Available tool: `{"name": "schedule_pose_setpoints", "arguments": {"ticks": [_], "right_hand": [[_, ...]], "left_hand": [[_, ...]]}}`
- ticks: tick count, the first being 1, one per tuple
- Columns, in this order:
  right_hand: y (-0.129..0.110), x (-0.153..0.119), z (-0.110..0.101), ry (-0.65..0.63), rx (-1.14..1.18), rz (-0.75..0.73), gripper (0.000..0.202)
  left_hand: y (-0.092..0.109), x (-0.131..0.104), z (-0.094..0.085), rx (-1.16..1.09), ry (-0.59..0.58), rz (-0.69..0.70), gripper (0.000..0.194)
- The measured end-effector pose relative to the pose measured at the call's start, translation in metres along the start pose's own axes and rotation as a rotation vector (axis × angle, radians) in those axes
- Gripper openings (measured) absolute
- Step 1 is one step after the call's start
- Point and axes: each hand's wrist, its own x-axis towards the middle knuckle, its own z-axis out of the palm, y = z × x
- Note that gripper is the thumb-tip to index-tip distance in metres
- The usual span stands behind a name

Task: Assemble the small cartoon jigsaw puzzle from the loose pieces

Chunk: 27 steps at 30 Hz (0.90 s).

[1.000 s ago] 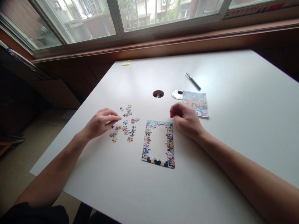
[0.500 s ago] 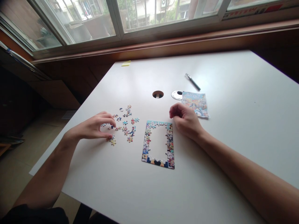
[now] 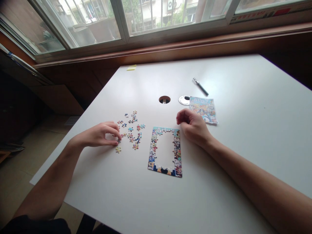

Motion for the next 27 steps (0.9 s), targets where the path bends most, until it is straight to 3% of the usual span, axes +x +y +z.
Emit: {"name": "schedule_pose_setpoints", "arguments": {"ticks": [9,21,27], "right_hand": [[-0.0044,0.0001,0.0015,0.008,0.001,0.007,0.029],[-0.0018,-0.0001,0.0006,0.006,0.0,0.003,0.029],[0.0039,0.0012,-0.0001,0.013,-0.002,-0.011,0.029]], "left_hand": [[0.0001,0.0014,0.003,0.021,0.101,0.016,0.015],[0.0017,-0.0022,-0.001,0.047,0.139,-0.014,0.006],[-0.0053,-0.0025,0.0004,0.095,0.064,-0.052,0.005]]}}
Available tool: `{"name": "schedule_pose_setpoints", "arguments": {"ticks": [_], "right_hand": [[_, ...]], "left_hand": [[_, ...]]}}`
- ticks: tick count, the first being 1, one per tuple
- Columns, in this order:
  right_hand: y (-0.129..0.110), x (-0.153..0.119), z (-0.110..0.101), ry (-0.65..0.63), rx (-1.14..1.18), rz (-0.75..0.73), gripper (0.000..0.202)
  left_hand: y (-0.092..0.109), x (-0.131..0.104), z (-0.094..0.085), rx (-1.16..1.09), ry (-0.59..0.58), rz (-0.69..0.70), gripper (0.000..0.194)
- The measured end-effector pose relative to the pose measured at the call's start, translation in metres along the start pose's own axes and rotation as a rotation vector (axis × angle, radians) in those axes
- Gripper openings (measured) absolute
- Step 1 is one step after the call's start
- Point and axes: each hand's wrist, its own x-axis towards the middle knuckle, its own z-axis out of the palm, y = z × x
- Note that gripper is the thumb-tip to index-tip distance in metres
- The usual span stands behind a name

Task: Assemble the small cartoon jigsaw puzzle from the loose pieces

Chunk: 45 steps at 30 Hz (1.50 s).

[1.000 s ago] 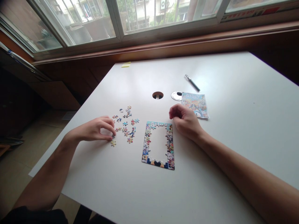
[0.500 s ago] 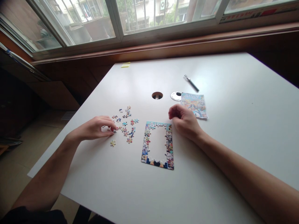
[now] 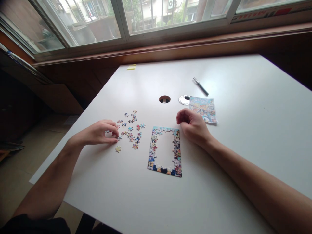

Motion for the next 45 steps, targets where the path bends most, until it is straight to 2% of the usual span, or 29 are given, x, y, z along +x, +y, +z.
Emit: {"name": "schedule_pose_setpoints", "arguments": {"ticks": [6,12,18,26,33,40,43,45], "right_hand": [[-0.004,0.0,0.001,0.002,0.005,0.008,0.029],[-0.004,-0.001,0.001,-0.009,0.014,0.013,0.031],[-0.003,-0.001,0.0,-0.008,0.007,0.005,0.031],[-0.003,0.0,0.001,0.008,-0.013,-0.01,0.027],[0.002,0.001,0.0,-0.003,-0.039,-0.034,0.023],[0.0,0.001,-0.001,-0.006,-0.038,-0.039,0.022],[-0.001,0.001,0.0,-0.006,-0.042,-0.045,0.023],[-0.001,0.001,0.0,-0.008,-0.047,-0.05,0.024]], "left_hand": [[0.003,0.001,0.0,-0.055,0.004,0.039,0.003],[0.006,-0.004,-0.009,-0.083,-0.075,0.042,0.003],[0.003,-0.001,-0.002,-0.068,0.006,0.008,0.014],[0.005,0.001,-0.001,-0.059,-0.012,0.008,0.015],[-0.01,-0.014,-0.018,0.092,0.148,-0.157,0.014],[-0.027,-0.026,-0.022,0.147,0.032,-0.331,0.015],[-0.022,-0.024,-0.022,0.147,0.009,-0.337,0.015],[-0.014,-0.021,-0.021,0.118,0.017,-0.285,0.015]]}}
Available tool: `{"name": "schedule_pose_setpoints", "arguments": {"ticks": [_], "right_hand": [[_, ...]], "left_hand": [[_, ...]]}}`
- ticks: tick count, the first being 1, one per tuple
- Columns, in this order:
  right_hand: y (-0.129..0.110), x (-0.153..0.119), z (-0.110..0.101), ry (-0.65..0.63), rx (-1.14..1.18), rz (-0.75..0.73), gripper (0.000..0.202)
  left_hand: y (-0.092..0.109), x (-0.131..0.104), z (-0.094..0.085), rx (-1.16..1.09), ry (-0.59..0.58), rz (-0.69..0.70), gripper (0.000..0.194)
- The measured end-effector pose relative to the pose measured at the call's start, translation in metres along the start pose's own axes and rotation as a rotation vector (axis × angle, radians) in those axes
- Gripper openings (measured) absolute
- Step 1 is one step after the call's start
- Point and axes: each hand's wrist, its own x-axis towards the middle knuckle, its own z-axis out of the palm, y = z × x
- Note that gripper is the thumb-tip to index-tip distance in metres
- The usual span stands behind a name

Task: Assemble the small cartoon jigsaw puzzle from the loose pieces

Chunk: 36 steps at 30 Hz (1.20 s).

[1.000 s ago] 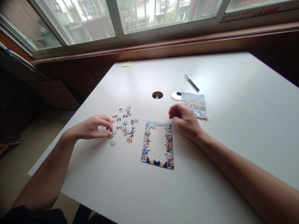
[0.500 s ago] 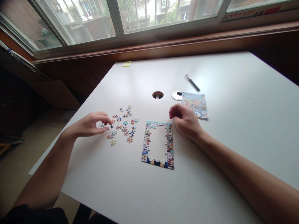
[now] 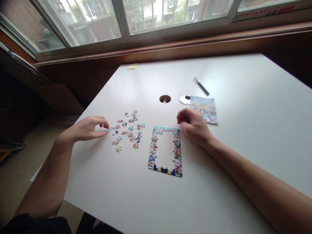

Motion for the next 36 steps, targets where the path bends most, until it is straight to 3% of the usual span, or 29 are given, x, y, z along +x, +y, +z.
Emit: {"name": "schedule_pose_setpoints", "arguments": {"ticks": [5,9,14,19,29,32,36], "right_hand": [[0.002,0.0,0.0,-0.001,0.006,0.003,0.025],[0.001,0.0,0.0,0.005,0.017,0.004,0.027],[-0.003,0.0,0.002,0.011,0.029,0.019,0.029],[-0.003,0.0,0.003,0.005,0.041,0.029,0.028],[-0.008,0.001,0.004,0.0,0.055,0.035,0.029],[-0.009,0.001,0.005,0.008,0.042,0.036,0.028],[-0.016,0.002,0.004,-0.07,0.012,0.011,0.024]], "left_hand": [[0.025,0.007,0.01,-0.129,-0.07,0.213,0.018],[0.027,0.01,0.015,-0.145,-0.096,0.251,0.022],[0.004,0.003,0.007,0.012,0.052,0.013,0.02],[-0.014,0.001,0.005,0.029,-0.04,-0.168,0.022],[-0.028,0.0,0.006,-0.044,-0.112,-0.229,0.023],[-0.013,0.004,0.002,-0.21,-0.057,-0.196,0.022],[0.043,0.031,0.004,-0.578,0.025,-0.048,0.023]]}}
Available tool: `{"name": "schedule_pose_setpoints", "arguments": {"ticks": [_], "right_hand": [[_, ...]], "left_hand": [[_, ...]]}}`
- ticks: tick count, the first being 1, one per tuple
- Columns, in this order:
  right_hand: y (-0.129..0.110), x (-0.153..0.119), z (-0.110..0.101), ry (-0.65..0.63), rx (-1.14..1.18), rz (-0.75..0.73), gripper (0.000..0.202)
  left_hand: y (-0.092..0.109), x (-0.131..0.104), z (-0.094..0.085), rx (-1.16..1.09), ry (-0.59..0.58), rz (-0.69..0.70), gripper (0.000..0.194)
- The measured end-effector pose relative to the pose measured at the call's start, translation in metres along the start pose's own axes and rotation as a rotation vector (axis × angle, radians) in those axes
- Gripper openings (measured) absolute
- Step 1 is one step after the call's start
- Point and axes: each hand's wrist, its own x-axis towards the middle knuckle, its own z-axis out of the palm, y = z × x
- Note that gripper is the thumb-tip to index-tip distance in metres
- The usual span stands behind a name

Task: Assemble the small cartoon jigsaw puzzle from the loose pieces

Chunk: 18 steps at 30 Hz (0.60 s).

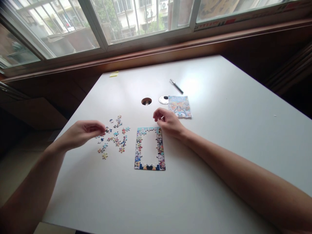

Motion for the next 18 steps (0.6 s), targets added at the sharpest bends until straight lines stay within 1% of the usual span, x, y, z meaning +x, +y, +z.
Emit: {"name": "schedule_pose_setpoints", "arguments": {"ticks": [2,4,6,8,10,12,18], "right_hand": [[-0.006,0.001,-0.002,-0.08,-0.017,-0.034,0.019],[-0.01,0.001,-0.003,-0.142,-0.039,-0.069,0.012],[-0.01,0.001,-0.005,-0.178,-0.065,-0.091,0.01],[-0.008,0.0,-0.006,-0.193,-0.083,-0.1,0.013],[-0.004,-0.001,-0.006,-0.186,-0.083,-0.095,0.014],[-0.001,-0.002,-0.005,-0.171,-0.071,-0.077,0.014],[-0.002,-0.004,-0.003,-0.158,-0.096,-0.071,0.014]], "left_hand": [[0.026,0.02,0.026,-0.118,-0.024,0.085,0.02],[0.046,0.044,0.052,-0.187,-0.065,0.148,0.018],[0.057,0.067,0.074,-0.23,-0.064,0.188,0.017],[0.062,0.083,0.089,-0.296,-0.084,0.187,0.02],[0.063,0.093,0.098,-0.335,-0.097,0.174,0.026],[0.062,0.095,0.103,-0.343,-0.099,0.167,0.029],[0.059,0.091,0.104,-0.309,-0.092,0.162,0.028]]}}
